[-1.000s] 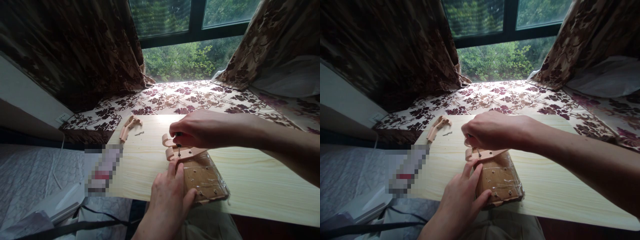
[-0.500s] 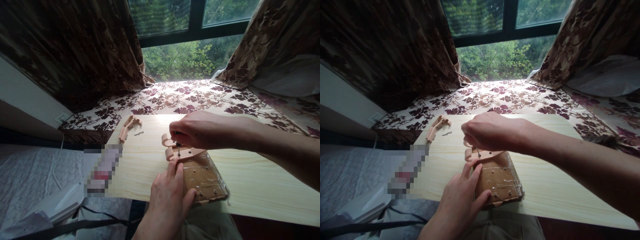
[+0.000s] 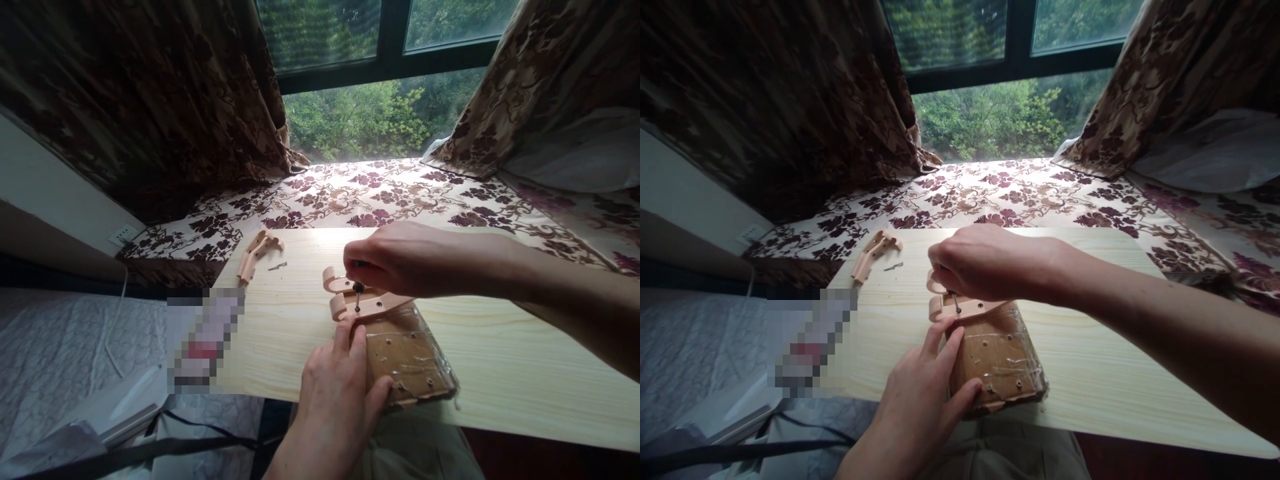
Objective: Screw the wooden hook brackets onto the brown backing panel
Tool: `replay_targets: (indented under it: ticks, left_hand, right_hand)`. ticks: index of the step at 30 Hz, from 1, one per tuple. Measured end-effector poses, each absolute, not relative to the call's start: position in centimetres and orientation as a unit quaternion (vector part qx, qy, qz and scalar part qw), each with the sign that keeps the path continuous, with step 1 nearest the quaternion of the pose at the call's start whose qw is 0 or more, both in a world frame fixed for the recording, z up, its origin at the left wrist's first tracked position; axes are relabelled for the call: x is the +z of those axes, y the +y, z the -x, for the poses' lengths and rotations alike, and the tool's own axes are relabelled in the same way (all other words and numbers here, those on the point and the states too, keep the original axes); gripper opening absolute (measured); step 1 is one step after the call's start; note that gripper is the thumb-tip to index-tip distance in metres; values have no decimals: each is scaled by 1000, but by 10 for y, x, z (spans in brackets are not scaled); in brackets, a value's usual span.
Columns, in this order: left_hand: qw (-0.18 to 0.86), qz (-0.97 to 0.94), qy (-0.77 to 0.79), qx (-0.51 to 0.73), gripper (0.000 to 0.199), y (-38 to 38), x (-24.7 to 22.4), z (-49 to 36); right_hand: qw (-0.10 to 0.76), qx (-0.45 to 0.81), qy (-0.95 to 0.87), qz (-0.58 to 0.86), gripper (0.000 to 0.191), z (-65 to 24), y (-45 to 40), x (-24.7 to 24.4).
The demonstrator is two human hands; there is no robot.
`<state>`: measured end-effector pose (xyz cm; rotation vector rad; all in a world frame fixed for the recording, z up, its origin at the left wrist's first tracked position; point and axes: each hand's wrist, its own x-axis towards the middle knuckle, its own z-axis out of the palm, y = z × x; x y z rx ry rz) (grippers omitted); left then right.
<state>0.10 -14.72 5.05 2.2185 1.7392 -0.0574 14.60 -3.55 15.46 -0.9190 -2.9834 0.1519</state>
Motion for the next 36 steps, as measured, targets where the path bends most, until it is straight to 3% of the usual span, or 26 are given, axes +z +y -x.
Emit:
replay_targets:
  ticks: [7, 15, 36]
  left_hand:
    - [165, -774, 610, -20, 59, -147, 50, -2]
    - [158, -777, 610, -19, 58, -148, 48, 0]
    - [154, -779, 607, -16, 59, -147, 47, -1]
  right_hand:
    - [-19, 82, -960, 266, 14, -150, -34, 159]
    - [3, 35, -958, 285, 23, -144, -35, 154]
    - [19, 46, -959, 278, 19, -145, -31, 150]
